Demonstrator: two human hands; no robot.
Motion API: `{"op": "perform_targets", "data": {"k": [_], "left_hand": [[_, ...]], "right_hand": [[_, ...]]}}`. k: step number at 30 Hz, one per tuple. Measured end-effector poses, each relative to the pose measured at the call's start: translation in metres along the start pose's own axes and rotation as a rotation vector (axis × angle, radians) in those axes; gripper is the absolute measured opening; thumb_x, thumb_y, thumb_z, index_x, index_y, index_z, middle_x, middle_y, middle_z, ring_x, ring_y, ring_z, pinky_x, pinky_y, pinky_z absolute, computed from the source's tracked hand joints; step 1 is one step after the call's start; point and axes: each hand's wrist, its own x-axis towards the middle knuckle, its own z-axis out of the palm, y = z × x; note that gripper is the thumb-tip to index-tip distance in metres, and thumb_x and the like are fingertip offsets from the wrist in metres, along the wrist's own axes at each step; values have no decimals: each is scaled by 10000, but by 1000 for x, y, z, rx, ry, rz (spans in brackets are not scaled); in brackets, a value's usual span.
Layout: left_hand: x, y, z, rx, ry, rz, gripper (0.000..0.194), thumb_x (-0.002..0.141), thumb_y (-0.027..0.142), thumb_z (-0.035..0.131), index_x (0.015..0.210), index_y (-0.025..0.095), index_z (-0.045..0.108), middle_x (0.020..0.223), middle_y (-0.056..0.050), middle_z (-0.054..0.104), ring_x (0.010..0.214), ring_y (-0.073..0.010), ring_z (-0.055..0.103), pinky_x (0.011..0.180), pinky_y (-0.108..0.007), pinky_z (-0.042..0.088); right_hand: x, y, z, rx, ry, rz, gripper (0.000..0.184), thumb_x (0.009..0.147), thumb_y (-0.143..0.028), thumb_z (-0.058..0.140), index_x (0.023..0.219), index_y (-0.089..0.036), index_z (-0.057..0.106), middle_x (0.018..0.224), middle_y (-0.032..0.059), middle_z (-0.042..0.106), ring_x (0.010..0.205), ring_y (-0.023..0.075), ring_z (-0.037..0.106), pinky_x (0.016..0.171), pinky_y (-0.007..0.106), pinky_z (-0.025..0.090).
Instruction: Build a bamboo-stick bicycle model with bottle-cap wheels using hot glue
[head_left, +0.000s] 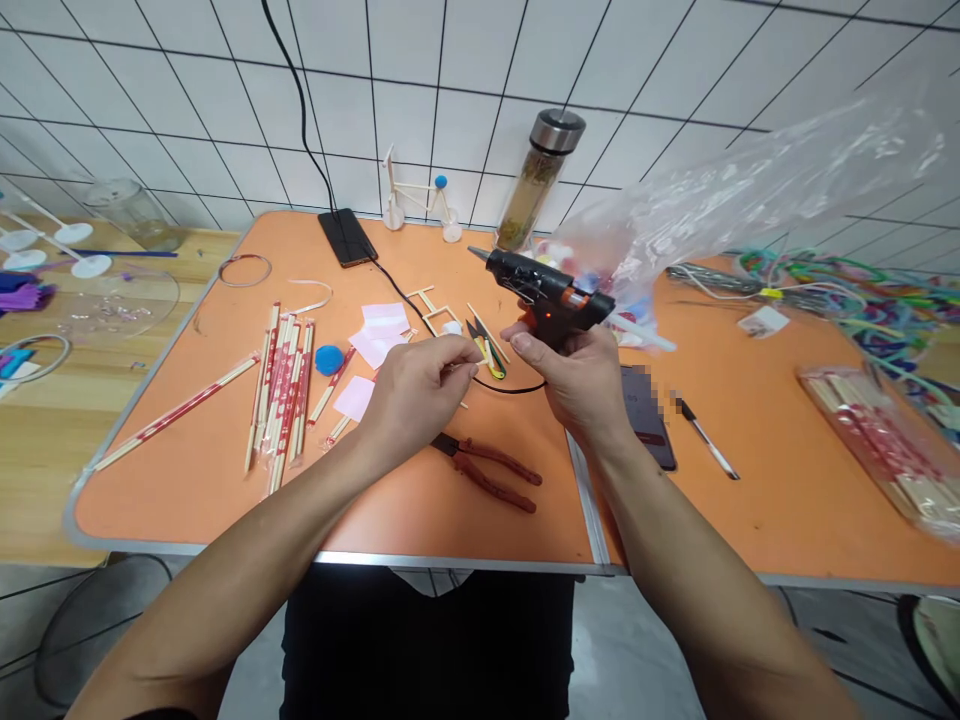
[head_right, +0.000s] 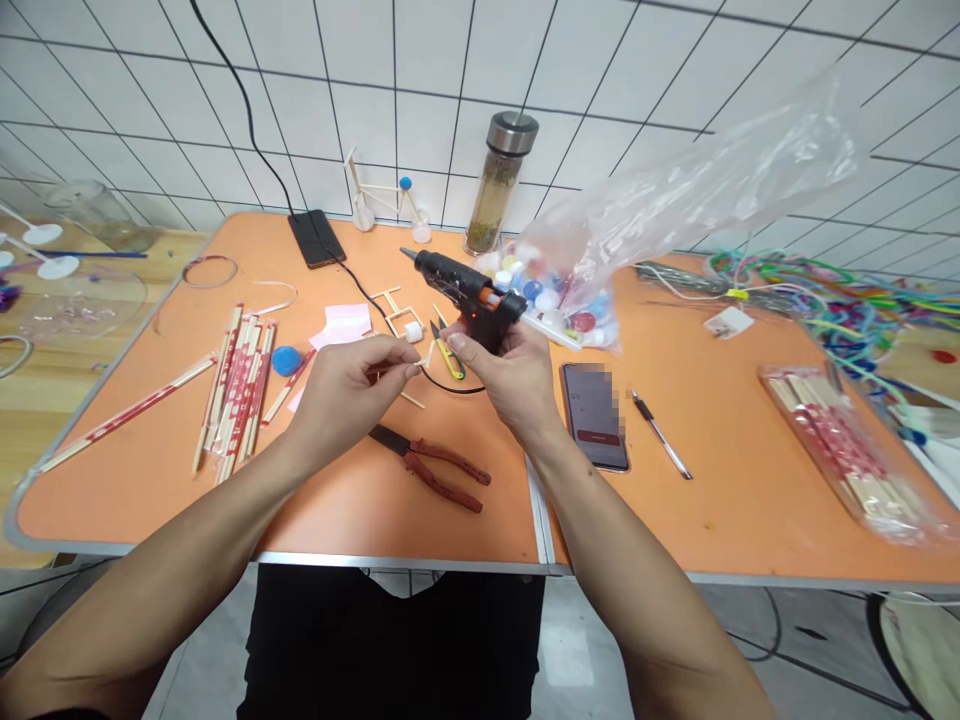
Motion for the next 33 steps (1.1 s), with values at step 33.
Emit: {"op": "perform_targets", "data": {"k": [33], "left_hand": [[11,-7,-9,-388,78,-275,363,916,189,771,1261,221,877,852,-17,832,679,-131,613,647,-278,492]], "right_hand": [[-5,-16,4,145,-9,75,508,858,-656,976,1094,-239,807,858,7,781,663,158,694,667,329,637]]}}
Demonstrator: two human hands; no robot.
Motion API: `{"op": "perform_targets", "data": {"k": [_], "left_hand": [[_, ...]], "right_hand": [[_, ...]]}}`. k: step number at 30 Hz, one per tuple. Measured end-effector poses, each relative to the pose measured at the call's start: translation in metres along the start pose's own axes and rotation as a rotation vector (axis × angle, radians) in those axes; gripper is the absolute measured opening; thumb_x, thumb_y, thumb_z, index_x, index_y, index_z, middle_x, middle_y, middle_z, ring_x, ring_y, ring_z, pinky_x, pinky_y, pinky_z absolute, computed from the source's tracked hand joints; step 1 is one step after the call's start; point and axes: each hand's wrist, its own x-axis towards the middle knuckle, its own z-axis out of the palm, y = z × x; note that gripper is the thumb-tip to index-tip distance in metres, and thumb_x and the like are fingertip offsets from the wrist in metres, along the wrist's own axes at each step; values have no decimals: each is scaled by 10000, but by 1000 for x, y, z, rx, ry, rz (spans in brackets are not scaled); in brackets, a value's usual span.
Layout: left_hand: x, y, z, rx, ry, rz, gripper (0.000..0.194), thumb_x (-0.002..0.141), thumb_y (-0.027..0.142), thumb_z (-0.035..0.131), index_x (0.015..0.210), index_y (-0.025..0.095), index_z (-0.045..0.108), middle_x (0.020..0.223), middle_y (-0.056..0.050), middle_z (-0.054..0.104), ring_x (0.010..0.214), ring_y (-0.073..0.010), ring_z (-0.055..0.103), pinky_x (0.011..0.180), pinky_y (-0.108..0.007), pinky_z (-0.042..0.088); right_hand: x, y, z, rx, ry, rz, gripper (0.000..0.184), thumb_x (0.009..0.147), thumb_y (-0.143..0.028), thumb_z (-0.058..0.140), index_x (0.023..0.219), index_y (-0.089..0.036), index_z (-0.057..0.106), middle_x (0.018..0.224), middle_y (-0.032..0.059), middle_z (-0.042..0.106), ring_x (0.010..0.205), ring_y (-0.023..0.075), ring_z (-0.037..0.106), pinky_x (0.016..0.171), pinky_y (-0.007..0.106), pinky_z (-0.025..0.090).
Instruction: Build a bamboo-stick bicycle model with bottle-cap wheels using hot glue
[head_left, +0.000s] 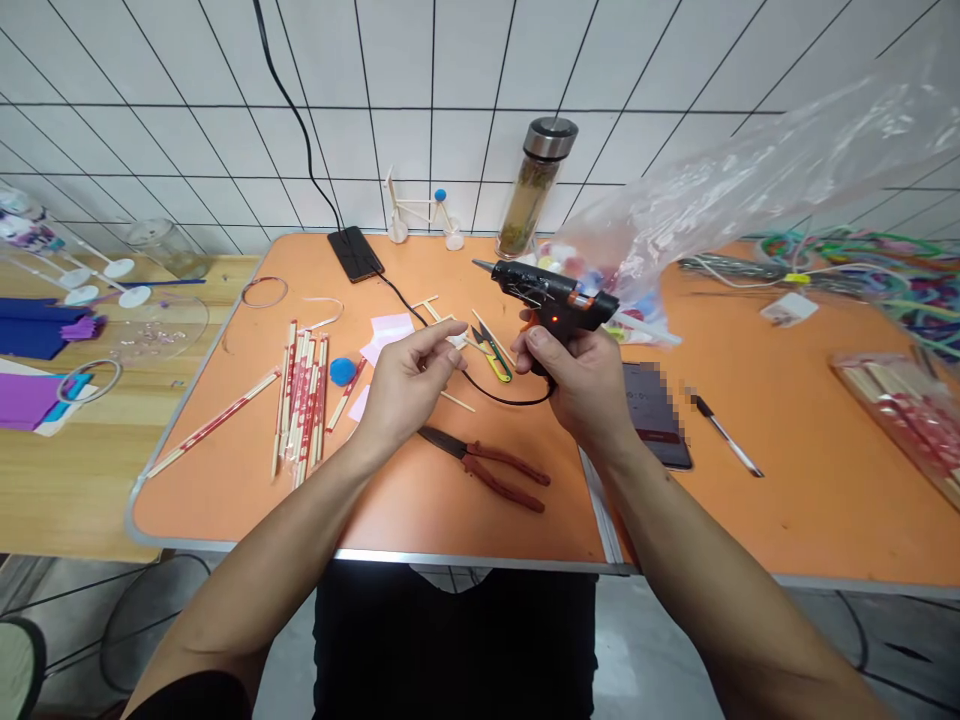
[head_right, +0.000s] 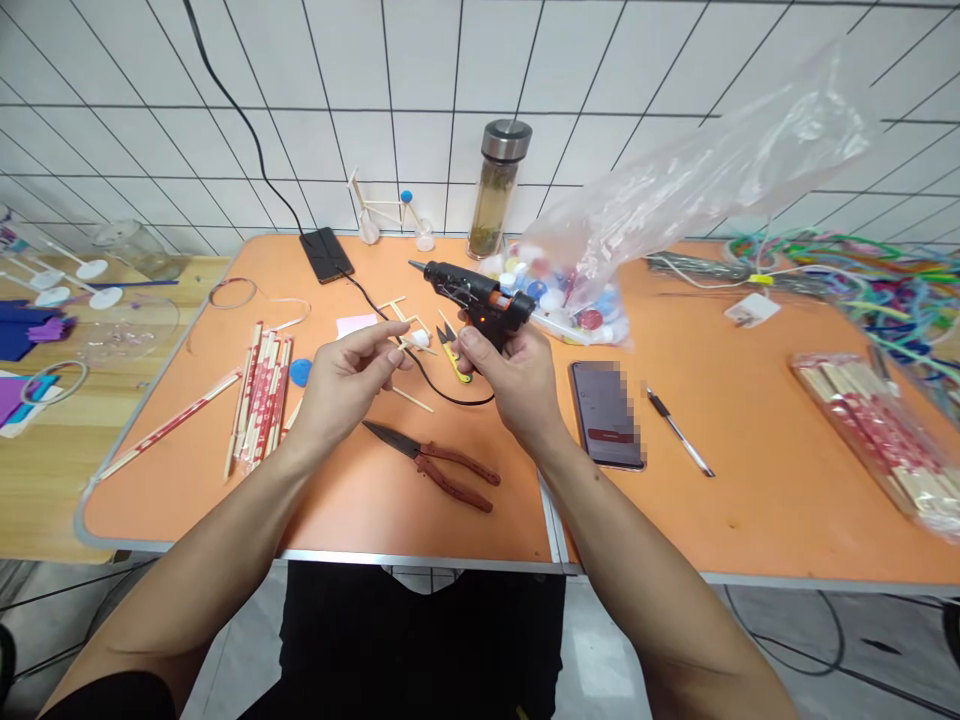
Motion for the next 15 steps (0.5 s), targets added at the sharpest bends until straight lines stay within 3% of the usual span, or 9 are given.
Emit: {"op": "perform_targets", "data": {"k": [9,15], "left_hand": [[4,0,1,-121,17,-95,245,837,277,854,1064,191,886,832,-40,841,588,-100,575,565,-252,471],[6,-1,1,-205,42,-129,269,795,328,910,1010,177,850,782,-35,824,544,-94,590,541,-247,481]], "right_hand": [[-1,5,3,-110,37,-34,346,868,-514,966,975,-233,794,776,-9,745,684,167,690,638,320,577],[-4,1,4,-149,9,-60,356,938,-564,897,975,-230,782,752,-7,731,680,173,701,658,332,583]]}}
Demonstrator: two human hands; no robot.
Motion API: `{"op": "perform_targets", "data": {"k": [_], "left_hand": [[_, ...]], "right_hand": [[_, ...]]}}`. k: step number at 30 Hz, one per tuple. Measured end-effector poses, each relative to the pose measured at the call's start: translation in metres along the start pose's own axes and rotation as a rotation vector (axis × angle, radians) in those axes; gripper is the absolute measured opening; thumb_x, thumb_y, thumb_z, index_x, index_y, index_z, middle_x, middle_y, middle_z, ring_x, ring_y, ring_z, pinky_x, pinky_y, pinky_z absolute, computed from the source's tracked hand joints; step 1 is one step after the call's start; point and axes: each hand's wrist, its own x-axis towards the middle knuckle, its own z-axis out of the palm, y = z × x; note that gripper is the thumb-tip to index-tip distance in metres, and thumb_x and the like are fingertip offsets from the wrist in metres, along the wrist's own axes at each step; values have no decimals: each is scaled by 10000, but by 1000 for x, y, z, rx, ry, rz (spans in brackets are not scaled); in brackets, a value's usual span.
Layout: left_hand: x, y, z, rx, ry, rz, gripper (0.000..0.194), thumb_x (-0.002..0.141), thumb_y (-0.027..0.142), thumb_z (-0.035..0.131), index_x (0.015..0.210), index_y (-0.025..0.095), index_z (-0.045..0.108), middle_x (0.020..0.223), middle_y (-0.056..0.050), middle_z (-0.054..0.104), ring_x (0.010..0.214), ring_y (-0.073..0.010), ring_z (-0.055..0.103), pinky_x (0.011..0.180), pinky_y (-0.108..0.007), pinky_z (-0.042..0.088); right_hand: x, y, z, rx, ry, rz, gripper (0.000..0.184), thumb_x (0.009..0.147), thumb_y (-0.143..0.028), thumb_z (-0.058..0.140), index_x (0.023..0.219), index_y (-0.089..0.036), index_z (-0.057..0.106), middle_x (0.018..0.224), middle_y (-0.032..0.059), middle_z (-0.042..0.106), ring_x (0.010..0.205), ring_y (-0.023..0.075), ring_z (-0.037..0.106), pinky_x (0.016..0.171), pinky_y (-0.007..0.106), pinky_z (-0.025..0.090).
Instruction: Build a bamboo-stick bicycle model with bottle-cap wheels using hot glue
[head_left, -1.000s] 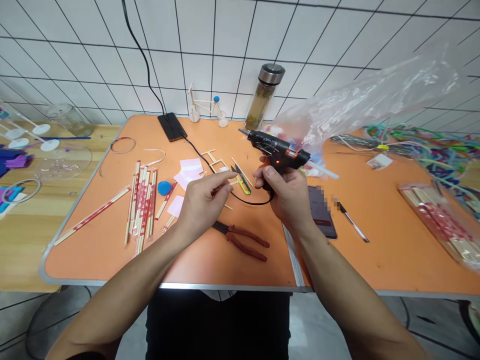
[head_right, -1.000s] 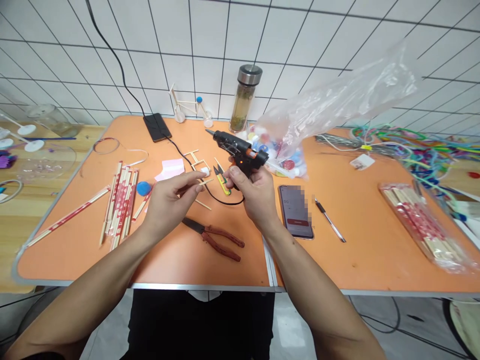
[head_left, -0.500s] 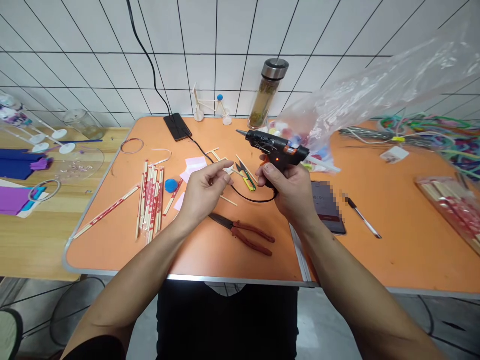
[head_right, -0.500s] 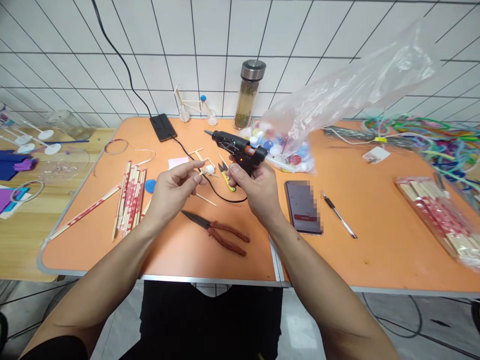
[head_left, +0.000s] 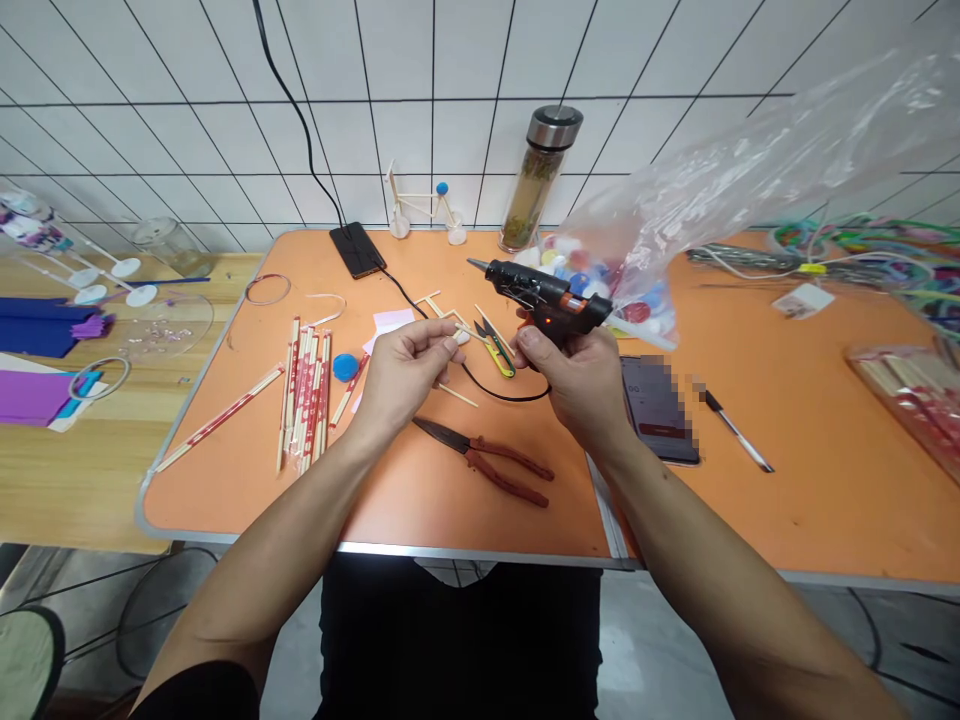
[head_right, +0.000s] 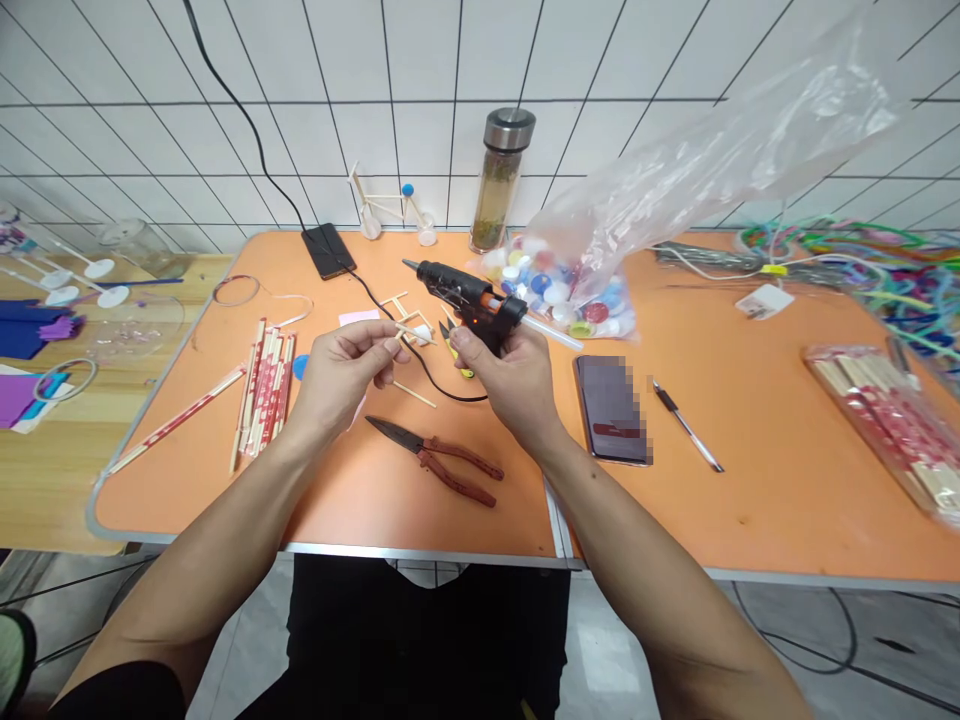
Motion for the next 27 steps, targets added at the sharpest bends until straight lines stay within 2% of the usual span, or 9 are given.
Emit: {"op": "perform_targets", "data": {"k": [4,8,11,14,16,18,20,24,27], "left_hand": [[2,5,-3,-17,32,-7,281,795,342,917,996,159,844,802,-50,839,531,-90,612,529,-234,487],[4,10,-8,-28,89,-23,258,802,291,904,1011,157,836,823,-59,855,530,-89,625,525,-224,486],[5,12,-10,-24,123,-18,212,830,256,876,1014,159,838,819,-55,854,527,-81,604,509,-216,456],[6,14,-10,-20,143,-15,166,856,237,852,998,154,835,815,-56,851,520,-79,590,485,-215,424],[7,15,-11,-19,150,-17,148,868,231,847,991,151,831,814,-56,850,521,-79,595,480,-215,421],[7,16,-12,-30,154,-27,133,874,221,848,982,149,822,812,-55,849,517,-79,599,480,-214,428],[9,17,-13,-54,155,-41,117,881,208,846,973,147,812,811,-56,849,511,-77,601,482,-214,436],[11,16,-15,-115,152,-55,91,883,193,839,947,145,793,771,-41,831,486,-73,593,475,-212,439],[12,16,-15,-119,143,-69,95,865,187,847,919,145,781,756,-38,823,474,-70,583,467,-210,429]], "right_hand": [[-3,-2,0,-53,30,-97,385,983,-608,845,1041,-230,801,770,-7,739,641,171,707,637,334,594],[-9,-8,1,-116,60,-182,368,1004,-594,824,1012,-226,801,898,30,802,582,147,680,582,329,597],[-14,-8,2,-171,34,-205,332,1031,-562,797,990,-233,798,902,37,813,558,145,661,551,326,593],[-17,1,2,-215,-11,-238,317,1053,-556,776,1074,-241,808,942,46,822,560,152,652,547,336,583],[-18,9,1,-265,-23,-290,336,1061,-563,770,1175,-249,810,1037,71,840,617,180,691,591,367,607],[-18,17,-1,-317,-20,-353,352,1066,-558,767,1243,-257,808,1072,90,843,757,243,764,692,421,650],[-19,21,-2,-354,-25,-395,309,1076,-534,758,1210,-262,817,1034,92,834,870,291,796,794,475,669],[-20,19,-1,-364,1,-413,267,1106,-507,712,1049,-271,824,1004,89,826,884,294,795,894,527,670],[-19,15,1,-354,78,-391,259,1085,-507,731,1083,-266,826,1067,102,838,963,315,810,950,563,678]]}}
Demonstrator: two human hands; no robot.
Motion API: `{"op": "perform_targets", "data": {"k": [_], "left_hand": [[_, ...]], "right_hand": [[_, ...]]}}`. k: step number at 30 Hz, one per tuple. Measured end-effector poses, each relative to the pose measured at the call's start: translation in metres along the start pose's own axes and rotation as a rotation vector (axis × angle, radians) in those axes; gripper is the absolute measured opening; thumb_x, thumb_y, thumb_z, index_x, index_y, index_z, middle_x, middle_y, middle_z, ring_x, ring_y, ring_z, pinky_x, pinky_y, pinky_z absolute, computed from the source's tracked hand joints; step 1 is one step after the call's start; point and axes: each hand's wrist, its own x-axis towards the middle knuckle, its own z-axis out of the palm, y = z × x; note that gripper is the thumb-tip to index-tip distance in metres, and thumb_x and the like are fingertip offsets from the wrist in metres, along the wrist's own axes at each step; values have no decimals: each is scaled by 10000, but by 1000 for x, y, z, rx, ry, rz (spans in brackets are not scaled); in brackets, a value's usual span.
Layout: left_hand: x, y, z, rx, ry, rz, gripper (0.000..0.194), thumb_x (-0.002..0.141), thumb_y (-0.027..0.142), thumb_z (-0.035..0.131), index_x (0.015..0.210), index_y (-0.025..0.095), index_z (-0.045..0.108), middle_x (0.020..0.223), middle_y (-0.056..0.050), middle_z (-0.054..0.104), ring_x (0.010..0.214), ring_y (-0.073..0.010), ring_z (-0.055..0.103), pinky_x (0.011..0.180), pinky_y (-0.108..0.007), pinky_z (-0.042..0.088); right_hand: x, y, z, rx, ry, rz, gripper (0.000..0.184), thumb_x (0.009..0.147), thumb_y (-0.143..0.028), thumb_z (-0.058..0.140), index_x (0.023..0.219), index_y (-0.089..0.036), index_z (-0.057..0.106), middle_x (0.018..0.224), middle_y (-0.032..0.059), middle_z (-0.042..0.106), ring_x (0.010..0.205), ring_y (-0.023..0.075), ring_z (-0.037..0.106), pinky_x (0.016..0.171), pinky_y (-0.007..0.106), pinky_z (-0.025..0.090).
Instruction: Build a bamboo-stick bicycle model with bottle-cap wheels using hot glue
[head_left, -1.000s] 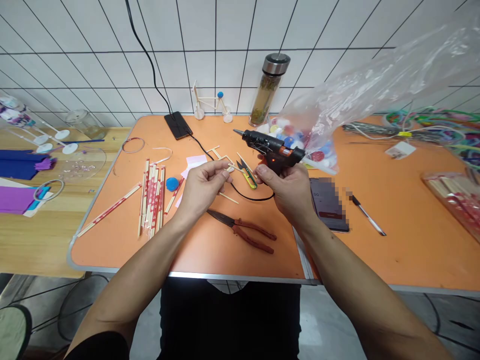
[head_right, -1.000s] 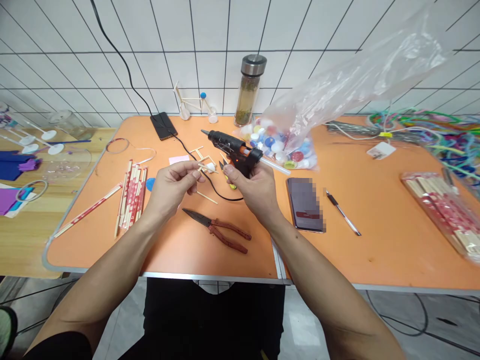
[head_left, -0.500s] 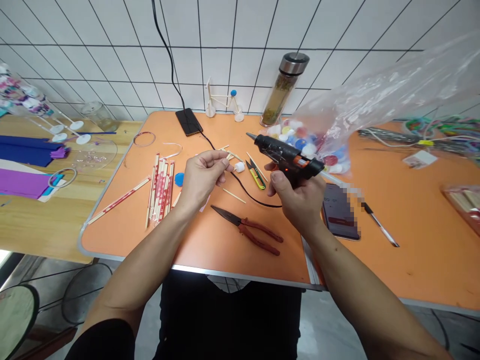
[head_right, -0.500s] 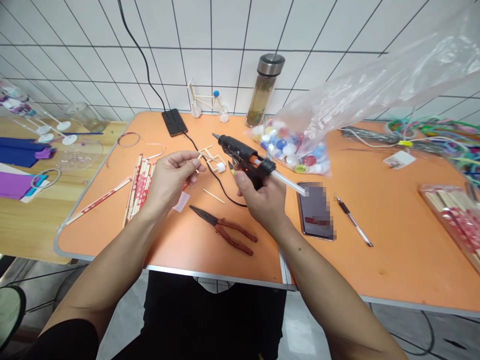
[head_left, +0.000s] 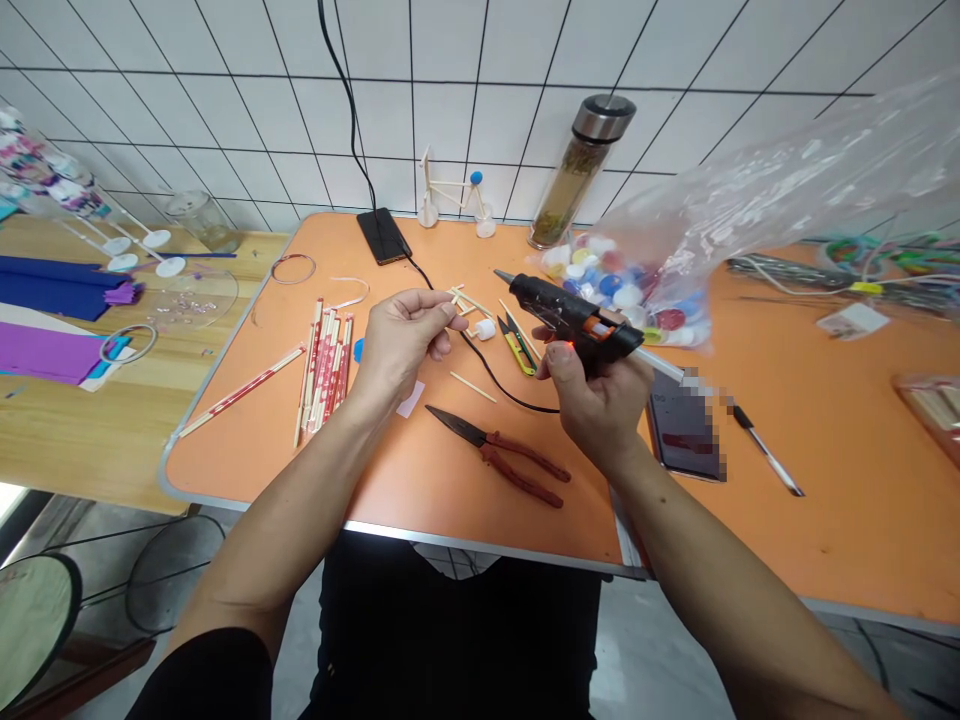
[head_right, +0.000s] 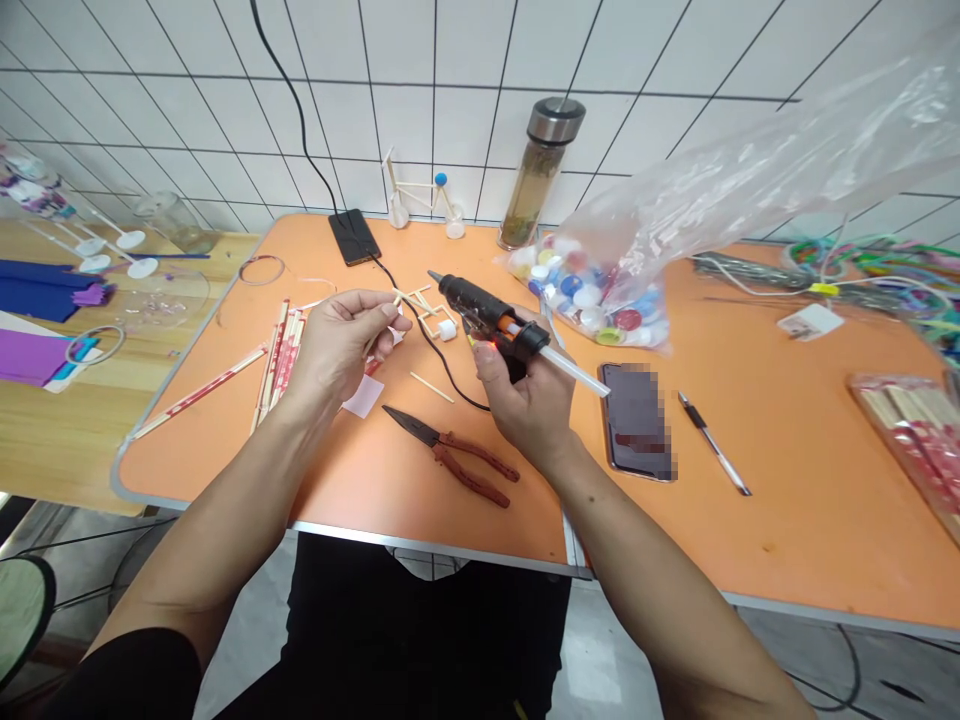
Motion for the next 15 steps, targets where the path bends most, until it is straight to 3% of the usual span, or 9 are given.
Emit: {"op": "perform_targets", "data": {"k": [4,11,15], "left_hand": [[-3,-1,2,30,-52,-31,118,831,182,858,920,143,790,780,-54,839,479,-69,584,472,-203,424],[-9,1,5,144,-184,-99,105,796,219,880,833,142,818,731,-57,808,447,-55,477,440,-222,304],[-8,1,5,210,-198,-114,69,799,189,860,847,139,859,638,-43,750,459,-52,402,467,-226,246]], "right_hand": [[8,-1,3,5,66,98,304,1017,-538,819,1115,-250,811,1032,94,829,980,324,812,945,567,700],[16,8,4,128,42,199,506,962,-743,858,1058,-256,760,885,55,767,797,237,739,724,416,666],[16,11,5,257,15,302,534,909,-757,908,1045,-276,720,875,12,743,666,160,658,618,340,610]]}}
